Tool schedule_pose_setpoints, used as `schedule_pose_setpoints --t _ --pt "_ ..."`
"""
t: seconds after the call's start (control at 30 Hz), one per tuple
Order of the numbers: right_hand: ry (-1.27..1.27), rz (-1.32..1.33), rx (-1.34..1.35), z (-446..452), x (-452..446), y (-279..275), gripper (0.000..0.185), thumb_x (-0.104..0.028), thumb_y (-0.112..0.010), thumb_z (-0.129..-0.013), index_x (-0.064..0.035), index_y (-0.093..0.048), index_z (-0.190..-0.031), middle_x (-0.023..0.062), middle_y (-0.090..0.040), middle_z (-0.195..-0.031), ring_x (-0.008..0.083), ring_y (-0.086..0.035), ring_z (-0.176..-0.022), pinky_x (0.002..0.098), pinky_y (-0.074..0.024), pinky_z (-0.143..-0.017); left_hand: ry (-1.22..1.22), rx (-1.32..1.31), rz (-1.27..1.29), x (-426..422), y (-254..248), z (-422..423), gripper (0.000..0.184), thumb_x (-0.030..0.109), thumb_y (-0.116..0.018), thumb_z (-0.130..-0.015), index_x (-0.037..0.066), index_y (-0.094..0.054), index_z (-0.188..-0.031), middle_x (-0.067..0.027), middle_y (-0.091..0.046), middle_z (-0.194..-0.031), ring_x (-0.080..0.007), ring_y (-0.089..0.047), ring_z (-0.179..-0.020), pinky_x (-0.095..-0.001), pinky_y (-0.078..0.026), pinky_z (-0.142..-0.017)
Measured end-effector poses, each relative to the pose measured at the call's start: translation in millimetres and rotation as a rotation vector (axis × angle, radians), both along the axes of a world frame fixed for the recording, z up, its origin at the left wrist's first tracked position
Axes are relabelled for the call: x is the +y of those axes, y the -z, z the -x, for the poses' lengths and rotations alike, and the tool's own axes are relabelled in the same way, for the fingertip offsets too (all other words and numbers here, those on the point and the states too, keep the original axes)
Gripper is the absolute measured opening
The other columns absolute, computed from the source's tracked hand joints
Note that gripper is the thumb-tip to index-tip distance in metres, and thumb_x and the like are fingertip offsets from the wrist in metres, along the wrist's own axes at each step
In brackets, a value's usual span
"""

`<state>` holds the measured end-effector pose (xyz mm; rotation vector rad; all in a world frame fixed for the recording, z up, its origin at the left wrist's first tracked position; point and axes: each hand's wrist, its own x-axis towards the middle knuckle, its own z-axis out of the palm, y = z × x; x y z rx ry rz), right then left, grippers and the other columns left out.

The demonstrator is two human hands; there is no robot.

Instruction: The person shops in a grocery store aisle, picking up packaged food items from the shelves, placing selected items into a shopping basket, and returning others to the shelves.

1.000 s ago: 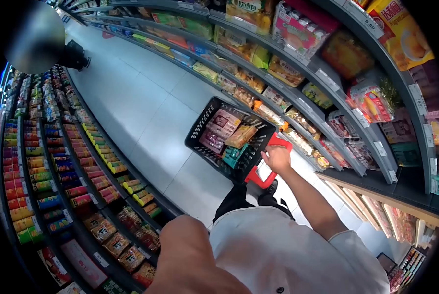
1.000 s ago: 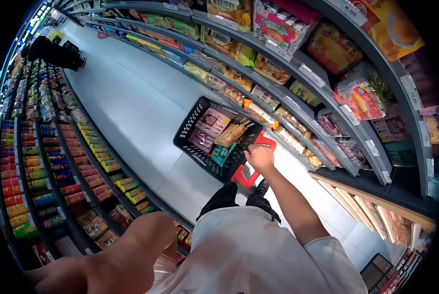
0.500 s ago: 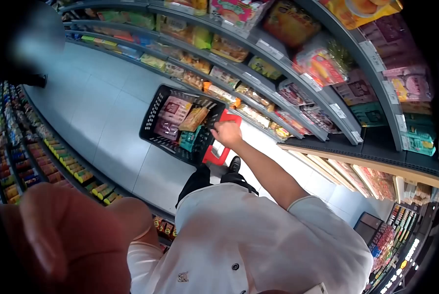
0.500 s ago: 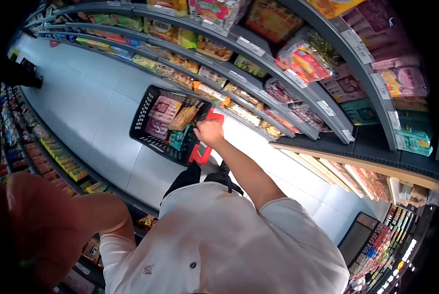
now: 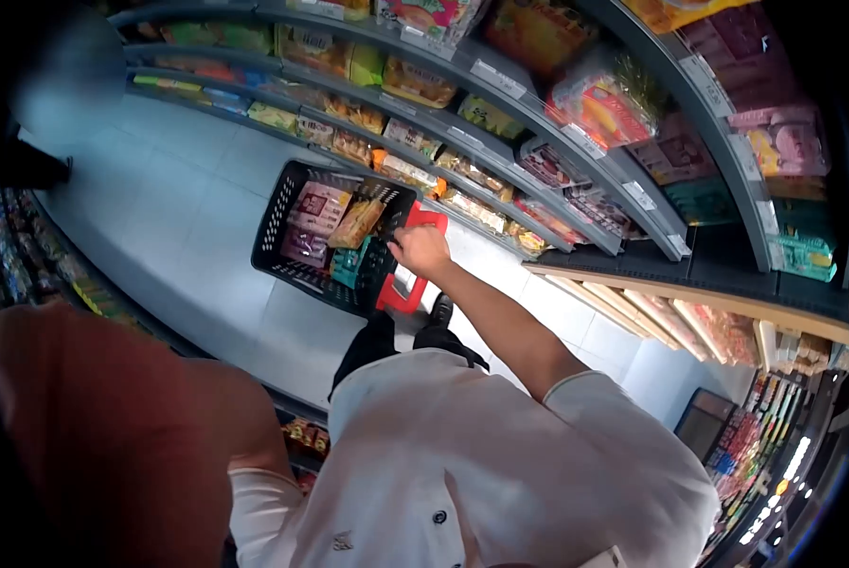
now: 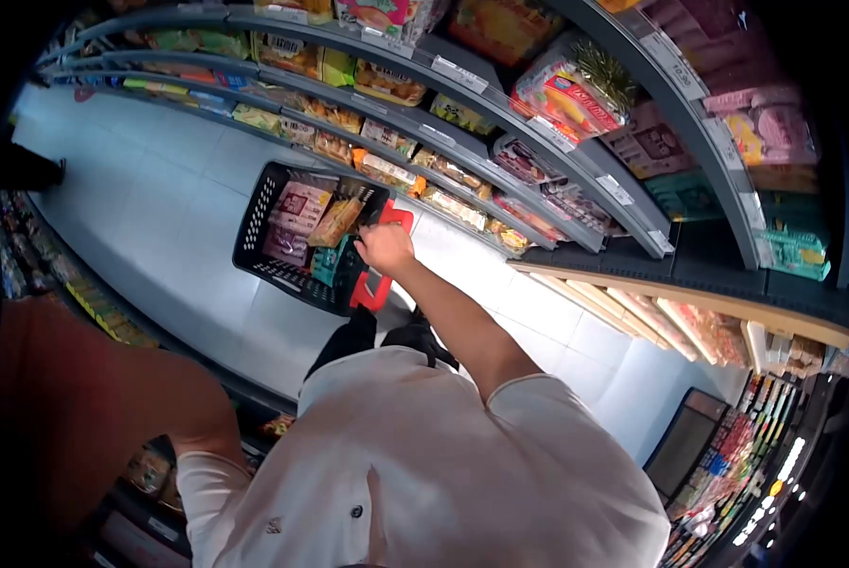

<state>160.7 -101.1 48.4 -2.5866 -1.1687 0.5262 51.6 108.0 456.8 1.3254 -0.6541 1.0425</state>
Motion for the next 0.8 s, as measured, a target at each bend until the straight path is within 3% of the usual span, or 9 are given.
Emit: schedule_pose_setpoints --t 0.17,0.27,0.33,0.4,0.47,0.53,0.57,0.7,0.8 --pt "-0.018 0.047 0.007 -4 1 -1 0.029 -0.035 -0.063 -0.093 -0.0070 -0.069 -0.091 0.0136 -0.073 -0.085 0.0347 -0.070 -0.084 0.0475 -0.0544 -0.080 -0.215 0.247 0.139 -7 65 -18 0.066 0.023 -0.069 -0.099 -0.006 -0.039 -0.150 -0.0280 -0.068 -0.122 -0.0305 -0.073 -0.103 -0.0338 -0.060 -0.083" --pt "-0.002 -0.001 0.011 -1 0 -1 0.029 -0.035 -0.064 -0.092 -0.0060 -0.068 -0.088 0.0147 -0.072 -0.083 0.0361 -0.070 -0.083 0.0488 -0.0549 -0.079 -0.116 0.824 0.320 -38 165 -18 0.032 0.000 -0.064 -0.097 -0.003 -0.062 -0.128 -0.0139 -0.073 -0.113 -0.0203 -0.070 -0.107 -0.0310 -0.055 -0.092" --pt "-0.012 -0.032 -0.004 -2 0 1 0.029 -0.034 -0.063 -0.092 -0.0062 -0.069 -0.089 0.0143 -0.072 -0.083 0.0357 -0.070 -0.083 0.0489 -0.0550 -0.078 -0.068 1.127 0.010 -56 235 -6 0.014 0.004 -0.068 -0.096 0.000 -0.071 -0.109 -0.0027 -0.071 -0.103 -0.0084 -0.064 -0.094 -0.0237 -0.051 -0.080" --pt "-0.015 0.018 0.022 -3 1 -2 0.028 -0.033 -0.060 -0.095 -0.0071 -0.069 -0.090 0.0138 -0.072 -0.086 0.0350 -0.070 -0.085 0.0478 -0.0543 -0.080 0.046 1.406 0.028 -78 308 20 0.023 0.015 -0.076 -0.092 -0.002 -0.071 -0.107 -0.0134 -0.074 -0.097 -0.0175 -0.072 -0.089 -0.0290 -0.055 -0.078" --pt "-0.022 0.005 -0.008 -3 1 9 0.029 -0.034 -0.059 -0.096 -0.0071 -0.070 -0.090 0.0131 -0.072 -0.087 0.0345 -0.070 -0.086 0.0465 -0.0538 -0.081 0.026 1.396 -0.232 -96 370 49 0.033 0.020 -0.080 -0.088 -0.003 -0.071 -0.110 -0.0186 -0.073 -0.097 -0.0289 -0.073 -0.090 -0.0354 -0.056 -0.079" --pt "-0.008 0.004 -0.009 -1 1 12 0.029 -0.034 -0.059 -0.096 -0.0069 -0.070 -0.091 0.0123 -0.071 -0.087 0.0341 -0.070 -0.086 0.0460 -0.0535 -0.081 -0.054 1.449 -0.427 -112 366 53 0.041 0.023 -0.082 -0.084 -0.004 -0.069 -0.112 -0.0225 -0.072 -0.101 -0.0398 -0.070 -0.095 -0.0437 -0.056 -0.082" --pt "-0.005 0.003 -0.013 -2 2 12 0.029 -0.034 -0.059 -0.096 -0.0068 -0.070 -0.091 0.0119 -0.071 -0.087 0.0339 -0.069 -0.086 0.0458 -0.0534 -0.082 -0.012 1.451 -0.430 -118 395 63 0.055 0.026 -0.083 -0.082 -0.005 -0.063 -0.122 -0.0237 -0.072 -0.102 -0.0419 -0.069 -0.096 -0.0471 -0.055 -0.083" --pt "0.011 0.003 -0.004 -1 2 13 0.029 -0.033 -0.060 -0.095 -0.0067 -0.070 -0.091 0.0104 -0.071 -0.085 0.0327 -0.070 -0.085 0.0448 -0.0533 -0.081 0.031 1.473 -0.528 -139 405 46 0.067 0.027 -0.082 -0.084 -0.004 -0.052 -0.135 -0.0260 -0.071 -0.102 -0.0425 -0.070 -0.093 -0.0476 -0.055 -0.080" --pt "0.001 0.011 -0.046 1 9 21 0.029 -0.033 -0.060 -0.095 -0.0071 -0.071 -0.089 0.0106 -0.071 -0.084 0.0320 -0.070 -0.083 0.0442 -0.0534 -0.081 0.075 1.440 -0.279 -145 447 24 0.053 0.023 -0.079 -0.087 -0.004 -0.057 -0.127 -0.0226 -0.072 -0.099 -0.0350 -0.072 -0.086 -0.0427 -0.055 -0.074"
